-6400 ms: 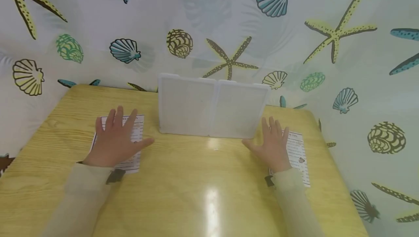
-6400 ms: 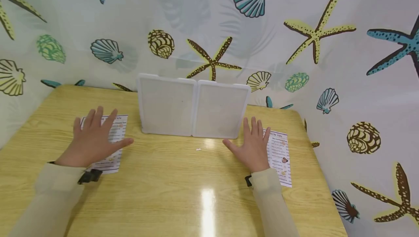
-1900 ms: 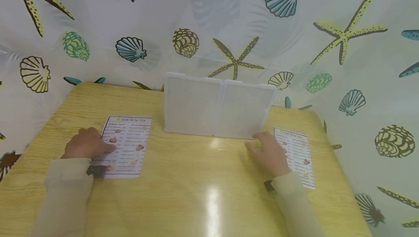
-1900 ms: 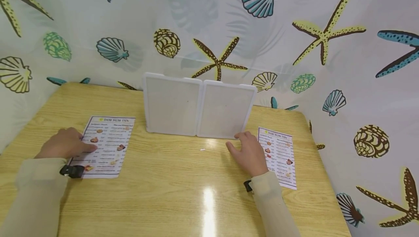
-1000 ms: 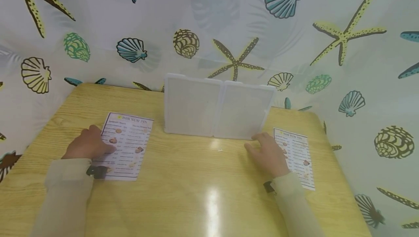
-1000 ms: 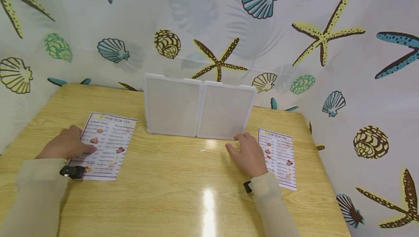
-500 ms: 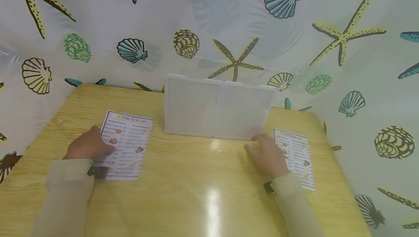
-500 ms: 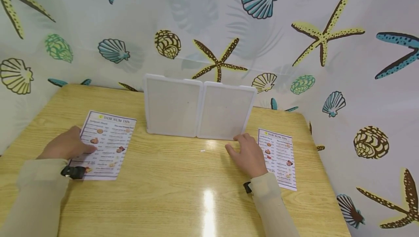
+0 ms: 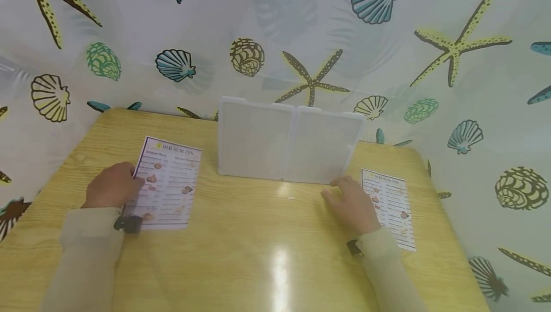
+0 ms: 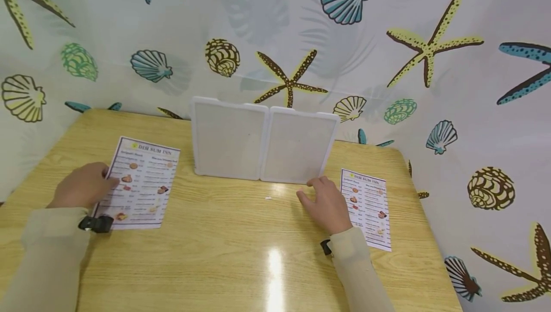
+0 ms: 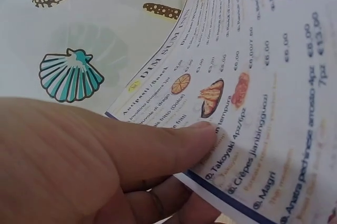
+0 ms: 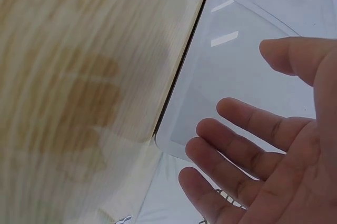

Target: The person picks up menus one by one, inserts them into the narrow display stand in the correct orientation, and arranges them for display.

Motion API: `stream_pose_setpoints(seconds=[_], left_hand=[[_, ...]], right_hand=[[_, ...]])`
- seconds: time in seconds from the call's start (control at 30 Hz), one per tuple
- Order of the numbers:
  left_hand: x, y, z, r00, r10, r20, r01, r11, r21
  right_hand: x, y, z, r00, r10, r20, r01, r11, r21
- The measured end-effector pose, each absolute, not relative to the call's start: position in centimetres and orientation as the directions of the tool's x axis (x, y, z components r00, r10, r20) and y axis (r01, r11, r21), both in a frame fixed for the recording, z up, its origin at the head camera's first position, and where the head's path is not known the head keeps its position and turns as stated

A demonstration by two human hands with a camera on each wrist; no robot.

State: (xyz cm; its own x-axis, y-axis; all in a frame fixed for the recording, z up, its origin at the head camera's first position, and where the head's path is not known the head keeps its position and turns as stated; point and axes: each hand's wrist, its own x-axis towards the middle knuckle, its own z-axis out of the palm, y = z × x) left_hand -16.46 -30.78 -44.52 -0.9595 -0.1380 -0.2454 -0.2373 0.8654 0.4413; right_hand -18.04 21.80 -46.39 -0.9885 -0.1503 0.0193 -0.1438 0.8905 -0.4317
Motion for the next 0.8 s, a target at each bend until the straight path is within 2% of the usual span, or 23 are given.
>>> stream_pose_setpoints(seconds=[0.4, 0.8], left_hand=[[-16.8, -30.8, -44.6, -0.964, -0.156, -0.214, -0.245, 0.834, 0.494], [-16.9, -31.0, -44.1, -0.99, -0.092, -0.106, -0.135, 0.839, 0.527]], right_hand=[[-17.6, 21.1, -46.5, -0.98, -0.198, 0.035, -0.19, 0.854, -0.484], [-17.1, 19.4, -46.1, -0.951, -0.306, 0.054, -0.288, 0.804, -0.521]])
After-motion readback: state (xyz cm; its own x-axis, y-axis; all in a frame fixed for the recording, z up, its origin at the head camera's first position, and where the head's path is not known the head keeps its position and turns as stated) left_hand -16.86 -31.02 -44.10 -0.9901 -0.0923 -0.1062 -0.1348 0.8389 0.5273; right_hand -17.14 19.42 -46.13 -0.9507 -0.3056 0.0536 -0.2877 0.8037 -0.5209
